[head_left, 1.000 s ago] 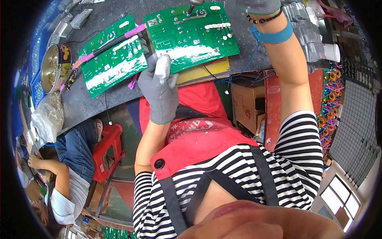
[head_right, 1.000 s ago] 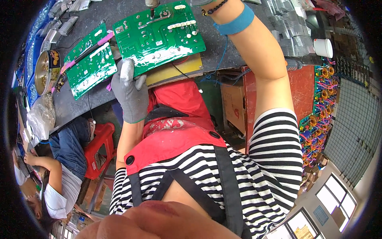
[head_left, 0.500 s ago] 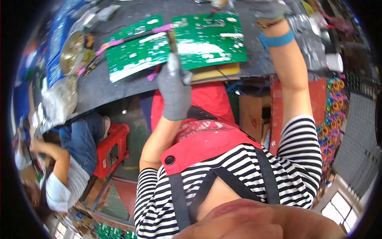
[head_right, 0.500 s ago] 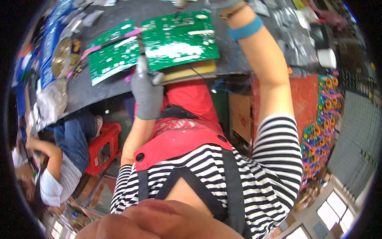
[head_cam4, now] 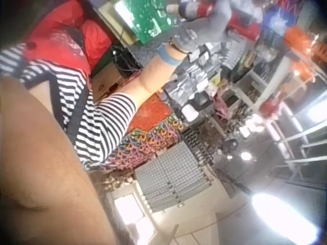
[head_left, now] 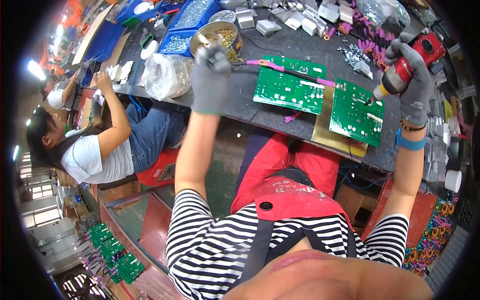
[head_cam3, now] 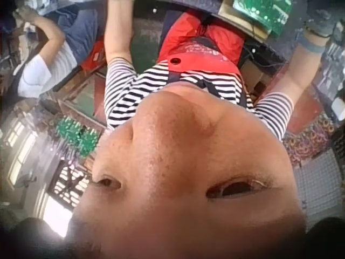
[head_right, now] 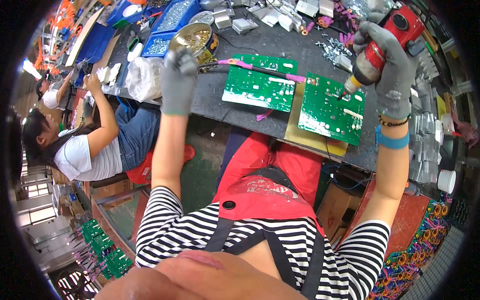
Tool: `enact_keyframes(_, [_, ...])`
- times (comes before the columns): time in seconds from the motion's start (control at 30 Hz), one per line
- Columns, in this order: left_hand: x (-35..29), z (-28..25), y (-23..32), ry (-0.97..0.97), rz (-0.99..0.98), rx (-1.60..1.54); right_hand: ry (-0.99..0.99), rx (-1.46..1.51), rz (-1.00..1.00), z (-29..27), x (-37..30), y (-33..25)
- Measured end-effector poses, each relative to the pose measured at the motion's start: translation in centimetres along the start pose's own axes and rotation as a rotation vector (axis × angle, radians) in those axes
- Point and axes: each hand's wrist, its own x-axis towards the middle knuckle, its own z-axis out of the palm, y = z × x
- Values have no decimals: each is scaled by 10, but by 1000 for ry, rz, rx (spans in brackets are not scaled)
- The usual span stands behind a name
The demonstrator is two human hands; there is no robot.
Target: The person assembles electronic components and heatsinks onto a printed circuit board, securing them with screws using an electric screwdriver.
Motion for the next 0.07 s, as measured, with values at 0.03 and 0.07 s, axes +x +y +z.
enact_keyframes(0.03, [33,-6,17,-2,45,-2,-5,4,-9,0,0,3])
enact_keyframes(0.07, [41,-3,18,-15,44,-5,14,25,7,-3,1,5])
